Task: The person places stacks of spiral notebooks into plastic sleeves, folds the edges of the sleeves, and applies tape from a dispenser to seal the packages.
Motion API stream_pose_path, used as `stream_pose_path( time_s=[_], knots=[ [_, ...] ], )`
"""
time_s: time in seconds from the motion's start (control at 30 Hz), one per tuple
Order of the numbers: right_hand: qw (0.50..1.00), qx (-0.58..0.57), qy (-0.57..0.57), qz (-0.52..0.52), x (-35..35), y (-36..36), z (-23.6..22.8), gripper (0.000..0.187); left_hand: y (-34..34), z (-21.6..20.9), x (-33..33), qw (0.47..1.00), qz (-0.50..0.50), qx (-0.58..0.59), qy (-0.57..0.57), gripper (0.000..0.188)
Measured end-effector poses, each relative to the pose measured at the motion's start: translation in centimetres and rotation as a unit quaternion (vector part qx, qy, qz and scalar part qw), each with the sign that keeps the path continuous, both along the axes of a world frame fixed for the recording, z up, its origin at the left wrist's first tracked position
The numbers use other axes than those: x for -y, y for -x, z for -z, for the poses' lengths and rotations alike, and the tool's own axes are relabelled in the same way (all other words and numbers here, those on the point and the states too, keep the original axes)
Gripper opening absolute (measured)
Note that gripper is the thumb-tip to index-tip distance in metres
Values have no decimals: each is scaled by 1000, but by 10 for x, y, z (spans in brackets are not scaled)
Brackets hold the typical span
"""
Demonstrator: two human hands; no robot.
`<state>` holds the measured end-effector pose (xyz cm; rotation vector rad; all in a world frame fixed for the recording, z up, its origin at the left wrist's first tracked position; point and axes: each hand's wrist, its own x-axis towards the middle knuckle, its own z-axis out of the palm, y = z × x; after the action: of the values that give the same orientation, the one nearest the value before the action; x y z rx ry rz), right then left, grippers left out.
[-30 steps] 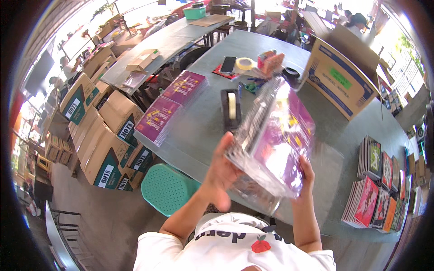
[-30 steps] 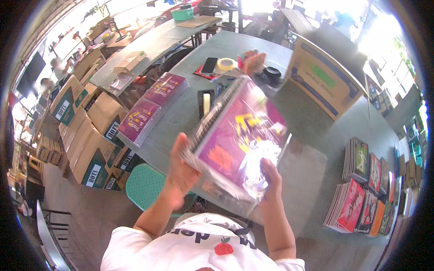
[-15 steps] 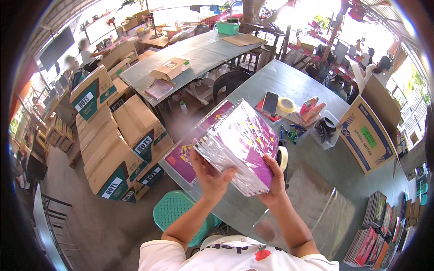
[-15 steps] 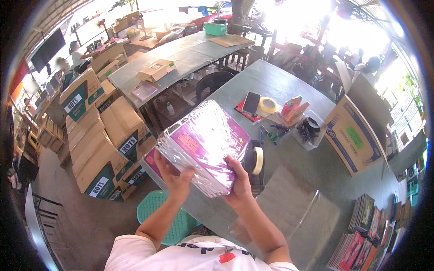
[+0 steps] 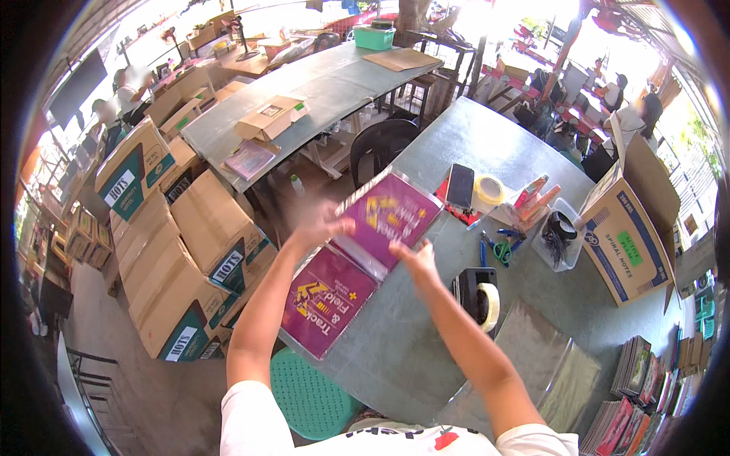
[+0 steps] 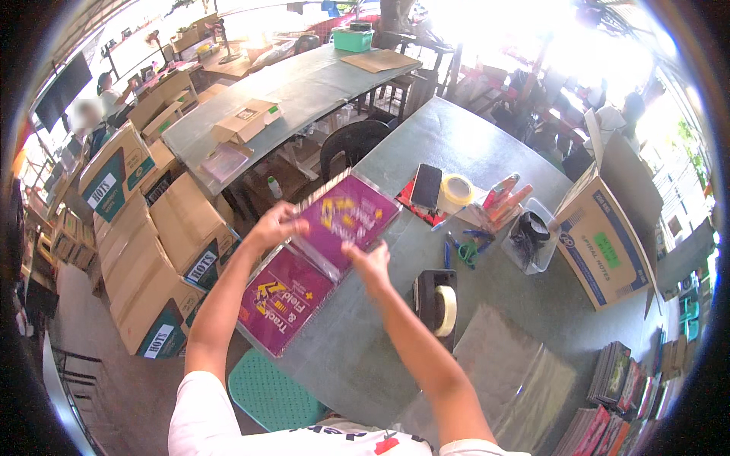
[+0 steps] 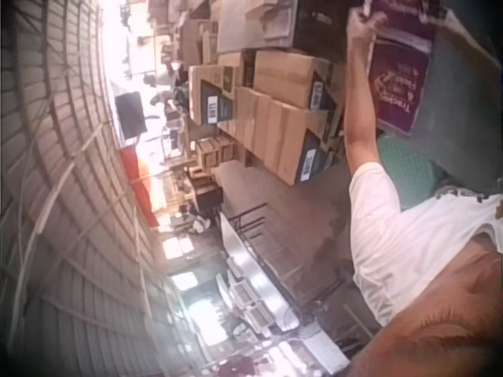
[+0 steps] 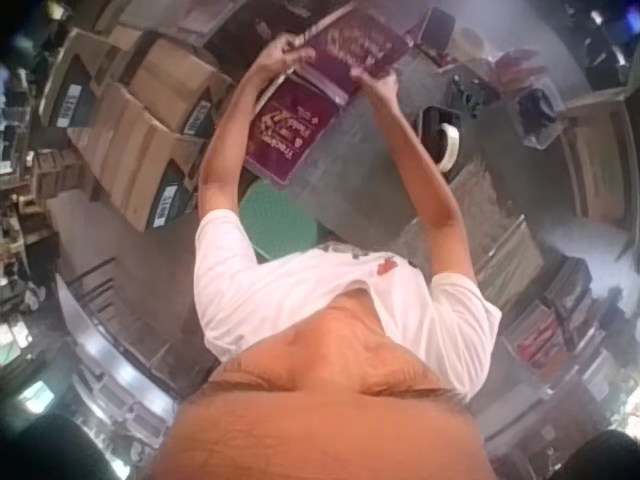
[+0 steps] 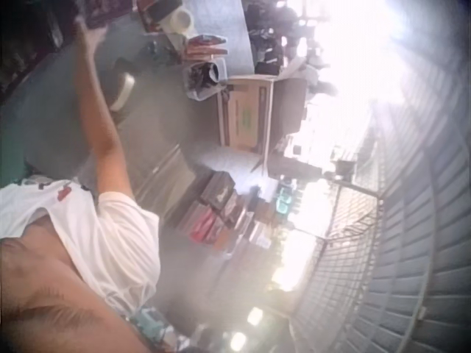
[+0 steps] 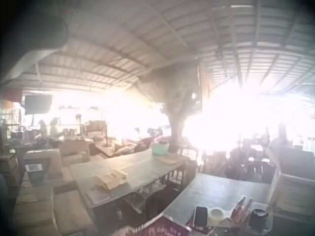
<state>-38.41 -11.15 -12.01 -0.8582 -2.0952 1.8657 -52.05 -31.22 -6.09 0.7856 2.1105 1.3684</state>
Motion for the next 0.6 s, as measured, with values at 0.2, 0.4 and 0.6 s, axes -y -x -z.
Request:
stream_pose_path(
  time_s=[0.2, 0.4, 0.6],
  knots=[
    [966, 11, 255, -30, 42, 12, -21, 97, 34, 40, 6, 949, -113, 269, -117, 66],
    [960, 51, 272, -47, -47, 84, 2, 63, 18, 38, -41, 949, -72, 271, -144, 41],
    [948, 123, 36, -291, -80, 97, -37, 60, -87, 22, -80, 845, -325, 326, -271, 70]
  ],
)
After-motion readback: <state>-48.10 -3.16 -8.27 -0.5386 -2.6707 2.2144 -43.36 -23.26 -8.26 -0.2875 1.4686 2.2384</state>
